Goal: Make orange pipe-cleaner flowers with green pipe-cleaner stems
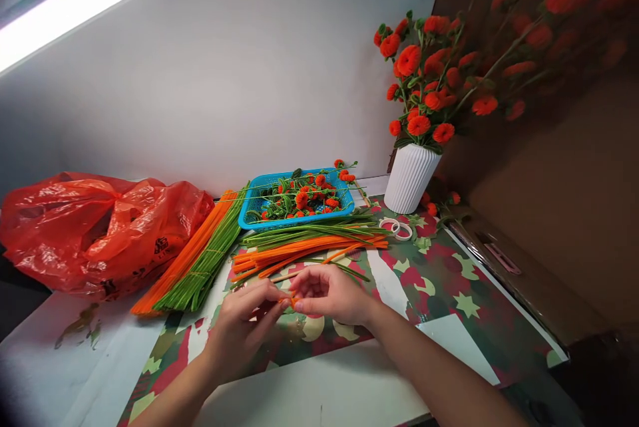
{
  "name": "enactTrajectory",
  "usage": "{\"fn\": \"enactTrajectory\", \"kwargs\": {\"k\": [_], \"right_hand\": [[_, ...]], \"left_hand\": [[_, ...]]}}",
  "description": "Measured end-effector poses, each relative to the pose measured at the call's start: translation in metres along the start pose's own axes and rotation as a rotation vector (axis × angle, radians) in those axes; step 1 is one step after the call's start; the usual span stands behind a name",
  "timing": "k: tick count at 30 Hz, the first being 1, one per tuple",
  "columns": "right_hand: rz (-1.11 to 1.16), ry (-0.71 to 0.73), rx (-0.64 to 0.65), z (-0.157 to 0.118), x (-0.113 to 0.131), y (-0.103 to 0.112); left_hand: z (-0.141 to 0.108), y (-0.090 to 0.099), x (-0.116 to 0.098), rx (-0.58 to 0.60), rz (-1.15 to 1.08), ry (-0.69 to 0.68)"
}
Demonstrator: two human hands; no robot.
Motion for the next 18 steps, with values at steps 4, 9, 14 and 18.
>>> {"fn": "enactTrajectory", "kwargs": {"k": [4, 9, 14, 18], "right_hand": [[-0.209, 0.047, 0.003, -0.001, 0.005, -0.001], [-0.925, 0.51, -0.141, -0.015, 0.051, -0.008], [-1.379, 0.802, -0.192, -0.03, 0.067, -0.025], [-1.381, 0.78, -0.166, -0.028, 0.067, -0.024]], "left_hand": [[-0.004, 0.0, -0.006, -0.02, 0.071, -0.101], [0.001, 0.001, 0.005, -0.028, -0.005, 0.063], [0.0, -0.012, 0.03, 0.075, -0.342, 0.38], [-0.001, -0.013, 0.034, 0.122, -0.427, 0.457]]}}
Point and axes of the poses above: each hand's wrist, its own z-axis towards the middle knuckle, its own y-axis out of the back of the hand, x = y × z, the point moved 10 cm from there along z, towards the middle knuckle, and after that the axes turned 9 degrees about y, right-handed, at the moved point
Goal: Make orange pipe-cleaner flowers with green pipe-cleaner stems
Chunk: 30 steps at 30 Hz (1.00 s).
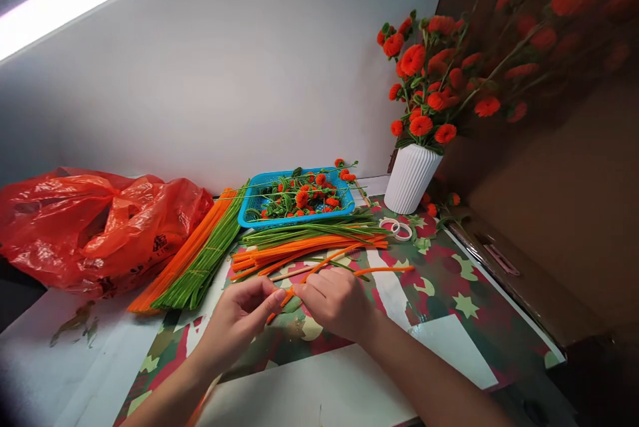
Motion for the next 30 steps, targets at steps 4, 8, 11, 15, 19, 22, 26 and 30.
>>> {"fn": "enactTrajectory", "kwargs": {"k": [4, 8, 11, 15, 19, 22, 26, 30], "right_hand": [[0.18, -0.093, -0.007, 0.0, -0.008, -0.003], [0.564, -0.421, 0.164, -0.01, -0.029, -0.029], [0.953, -0.617, 0.29, -0.022, -0.03, -0.051], [1.139, -0.759, 0.213, -0.027, -0.036, -0.056], [1.081, -0.726, 0.121, -0.021, -0.04, -0.049], [0.938, -0.654, 0.046, -0.014, -0.041, -0.038], [0.658, -0.37, -0.042, -0.002, -0.029, -0.018], [0.393, 0.004, -0.025, 0.002, -0.001, -0.011]], "left_hand": [[-0.001, 0.002, -0.008, 0.0, 0.086, -0.078], [-0.015, 0.002, -0.03, -0.196, 0.466, -0.436], [-0.036, -0.014, -0.043, -0.287, 0.746, -0.769], [-0.046, -0.024, -0.045, -0.299, 0.908, -0.935], [-0.037, -0.009, -0.043, -0.285, 0.721, -0.795], [-0.015, 0.006, -0.026, -0.215, 0.432, -0.498], [0.014, -0.004, 0.027, 0.09, -0.149, 0.111], [0.012, -0.028, 0.05, 0.333, -0.406, 0.435]]}}
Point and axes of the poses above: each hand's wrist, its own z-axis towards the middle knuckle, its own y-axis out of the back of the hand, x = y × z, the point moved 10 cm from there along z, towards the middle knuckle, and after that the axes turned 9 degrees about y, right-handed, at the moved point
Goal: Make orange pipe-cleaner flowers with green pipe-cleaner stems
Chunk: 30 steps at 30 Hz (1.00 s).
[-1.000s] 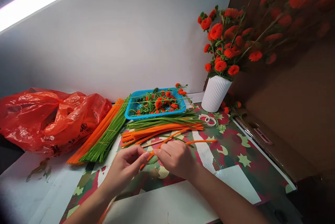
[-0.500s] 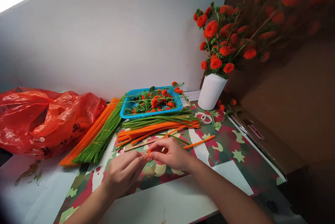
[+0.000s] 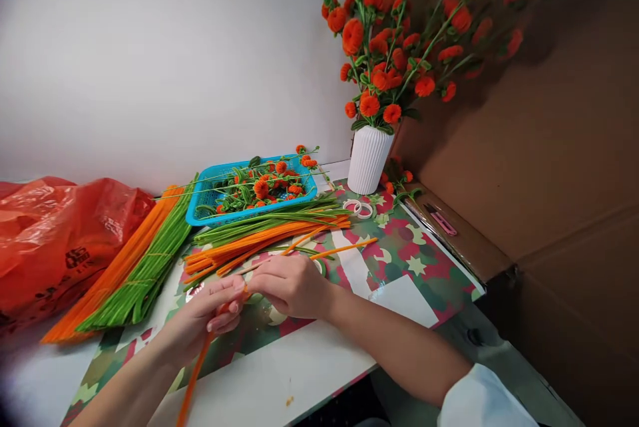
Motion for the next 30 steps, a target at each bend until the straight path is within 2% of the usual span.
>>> {"fn": "enactTrajectory", "kwargs": {"k": [2, 3, 5, 6, 7, 9, 10, 12, 14, 15, 17, 20, 22, 23, 24, 25, 26, 28, 30], "right_hand": [[0.001, -0.003, -0.008, 0.0, -0.001, 0.002], [0.042, -0.061, -0.021, 0.0, -0.006, 0.004], [0.145, -0.248, -0.057, -0.002, -0.021, 0.008], [0.195, -0.346, -0.078, -0.004, -0.029, 0.009], [0.243, -0.437, -0.095, -0.007, -0.036, 0.01], [0.337, -0.58, -0.107, -0.014, -0.047, 0.007], [0.386, -0.629, -0.098, -0.017, -0.051, 0.004], [0.471, -0.696, -0.056, -0.023, -0.055, -0.005], [0.503, -0.735, -0.025, -0.027, -0.057, -0.01], [0.504, -0.741, -0.018, -0.027, -0.058, -0.01], [0.488, -0.724, -0.019, -0.025, -0.055, -0.008], [0.466, -0.65, -0.047, -0.017, -0.048, -0.001], [0.464, -0.629, -0.059, -0.015, -0.046, 0.002], [0.473, -0.64, -0.057, -0.016, -0.046, 0.001], [0.495, -0.663, -0.051, -0.018, -0.048, -0.001], [0.53, -0.697, -0.044, -0.021, -0.051, -0.004], [0.577, -0.734, -0.037, -0.025, -0.054, -0.009], [0.678, -0.799, -0.028, -0.031, -0.058, -0.016], [0.769, -0.841, -0.022, -0.034, -0.06, -0.023]], "left_hand": [[-0.002, 0.003, -0.004, -0.051, 0.101, -0.032], [-0.005, 0.007, -0.012, -0.126, 0.193, -0.116], [-0.02, 0.01, -0.038, -0.31, 0.45, -0.393], [-0.032, 0.005, -0.051, -0.393, 0.603, -0.566], [-0.045, -0.003, -0.06, -0.465, 0.76, -0.741], [-0.066, -0.021, -0.067, -0.57, 1.035, -1.028], [-0.073, -0.027, -0.066, -0.612, 1.129, -1.122], [-0.077, -0.031, -0.065, -0.661, 1.218, -1.189], [-0.07, -0.027, -0.066, -0.608, 1.174, -1.105], [-0.062, -0.022, -0.065, -0.542, 1.094, -1.002], [-0.038, -0.011, -0.054, -0.333, 0.808, -0.678], [-0.01, -0.01, -0.014, -0.02, 0.243, -0.168], [-0.006, -0.015, 0.001, 0.072, 0.042, -0.014], [-0.006, -0.015, 0.001, 0.063, 0.044, -0.012], [-0.008, -0.012, -0.004, 0.023, 0.114, -0.067], [-0.011, -0.009, -0.015, -0.039, 0.243, -0.178], [-0.018, -0.009, -0.03, -0.116, 0.408, -0.339], [-0.044, -0.017, -0.059, -0.279, 0.756, -0.747], [-0.071, -0.031, -0.07, -0.406, 1.005, -1.097]]}}
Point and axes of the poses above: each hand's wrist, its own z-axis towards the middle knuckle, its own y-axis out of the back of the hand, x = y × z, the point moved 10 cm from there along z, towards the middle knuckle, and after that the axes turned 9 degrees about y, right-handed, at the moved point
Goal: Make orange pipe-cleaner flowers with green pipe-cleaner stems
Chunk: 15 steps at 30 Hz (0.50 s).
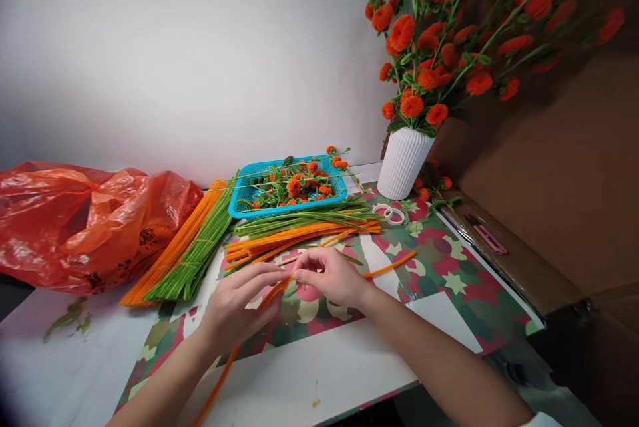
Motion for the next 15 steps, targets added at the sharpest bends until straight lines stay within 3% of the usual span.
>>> {"fn": "enactTrajectory", "kwargs": {"k": [3, 5, 7, 9, 11, 13, 15], "right_hand": [[0.087, -0.05, 0.024, 0.0, -0.005, -0.003], [0.097, -0.068, 0.028, 0.0, -0.006, -0.004], [0.049, -0.055, 0.026, -0.001, -0.005, -0.004], [-0.047, 0.002, 0.002, -0.002, 0.0, -0.002], [-0.205, 0.164, -0.05, -0.004, 0.016, 0.001], [-0.425, 0.459, -0.072, -0.012, 0.044, -0.004], [-0.635, 0.763, -0.042, -0.028, 0.068, -0.018]], "left_hand": [[-0.007, 0.007, -0.014, -0.116, 0.155, -0.191], [-0.007, 0.006, -0.016, -0.112, 0.148, -0.203], [-0.005, 0.005, -0.011, -0.084, 0.07, -0.116], [0.0, 0.001, 0.01, -0.03, -0.115, 0.147], [-0.007, -0.016, 0.043, 0.07, -0.44, 0.553], [-0.026, -0.045, 0.062, 0.199, -0.806, 0.925], [-0.04, -0.065, 0.063, 0.322, -1.048, 1.128]]}}
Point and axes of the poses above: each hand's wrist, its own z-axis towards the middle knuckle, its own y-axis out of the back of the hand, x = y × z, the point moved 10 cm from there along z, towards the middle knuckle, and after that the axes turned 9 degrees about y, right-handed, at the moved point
